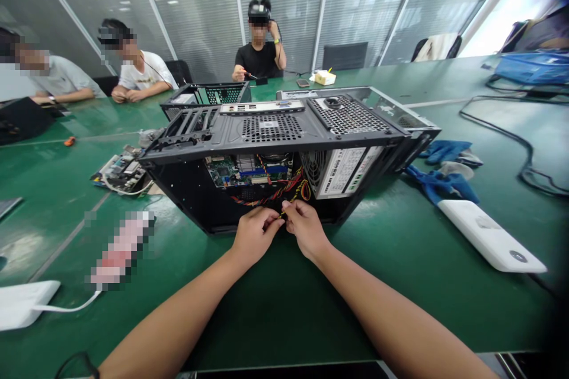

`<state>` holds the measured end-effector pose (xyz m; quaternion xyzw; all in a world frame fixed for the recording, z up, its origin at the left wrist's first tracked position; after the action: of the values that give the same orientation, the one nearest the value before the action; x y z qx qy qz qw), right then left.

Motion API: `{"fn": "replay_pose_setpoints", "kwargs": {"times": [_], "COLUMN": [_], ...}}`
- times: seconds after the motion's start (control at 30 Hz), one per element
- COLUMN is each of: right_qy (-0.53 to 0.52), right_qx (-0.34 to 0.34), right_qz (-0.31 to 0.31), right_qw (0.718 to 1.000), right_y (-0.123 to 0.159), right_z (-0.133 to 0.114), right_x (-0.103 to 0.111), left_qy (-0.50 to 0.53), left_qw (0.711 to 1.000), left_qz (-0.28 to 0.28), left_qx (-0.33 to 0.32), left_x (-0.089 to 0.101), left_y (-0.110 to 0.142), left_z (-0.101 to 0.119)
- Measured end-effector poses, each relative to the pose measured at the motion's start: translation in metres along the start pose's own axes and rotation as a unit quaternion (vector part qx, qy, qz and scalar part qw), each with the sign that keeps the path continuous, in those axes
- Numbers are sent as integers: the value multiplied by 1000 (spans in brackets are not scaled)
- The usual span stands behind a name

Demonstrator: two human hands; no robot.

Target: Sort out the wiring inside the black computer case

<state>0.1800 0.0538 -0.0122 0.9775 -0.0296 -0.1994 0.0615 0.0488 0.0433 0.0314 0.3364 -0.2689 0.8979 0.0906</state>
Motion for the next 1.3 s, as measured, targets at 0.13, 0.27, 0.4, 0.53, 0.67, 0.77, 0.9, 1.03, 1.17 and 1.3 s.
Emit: {"fn": "replay_pose_setpoints", "kwargs": {"times": [0.13,0.27,0.4,0.53,0.67,0.77,0.9,1.03,1.17,1.3], "right_qy": [-6,-4,-4,-2,-12,-9,-7,-11,-11,-12], "right_qx": [1,6,4,5,6,4,7,9,3,7], "right_qz": [-11,-19,-23,-22,-21,-23,-21,-27,-30,-30], "right_qw": [1000,1000,1000,1000,1000,1000,1000,1000,999,999], "right_y": [1,2,2,1,0,0,2,2,1,1], "right_z": [0,-3,-4,-2,0,-1,-4,-3,-1,-1], "right_x": [-1,-2,-3,-2,-2,-3,-3,-4,-3,-3], "left_qy": [1,-27,-65,-137,-240,-272,-225,-127,-80,-48], "left_qw": [1000,1000,997,990,968,958,969,987,993,996], "left_qz": [0,-14,-34,-31,-19,-14,-34,-56,-41,-15], "left_qx": [12,2,-5,-20,-64,-94,-97,-76,-71,-68], "left_x": [0,2,2,2,1,1,1,1,-1,-4], "left_y": [-2,-5,-5,-3,-2,-3,-6,-7,-6,-5], "left_z": [-1,2,6,9,13,13,9,4,-1,-6]}}
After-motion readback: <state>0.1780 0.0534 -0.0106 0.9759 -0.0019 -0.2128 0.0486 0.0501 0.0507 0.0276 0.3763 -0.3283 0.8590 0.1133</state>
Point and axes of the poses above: each hand's wrist, its own y-axis away from the middle knuckle, its own x-axis out of the back of the hand, z = x × y, the point moved 6 cm from there along -y, towards the middle knuckle, and after that the axes turned 4 degrees about -z, right-handed, at the moved point
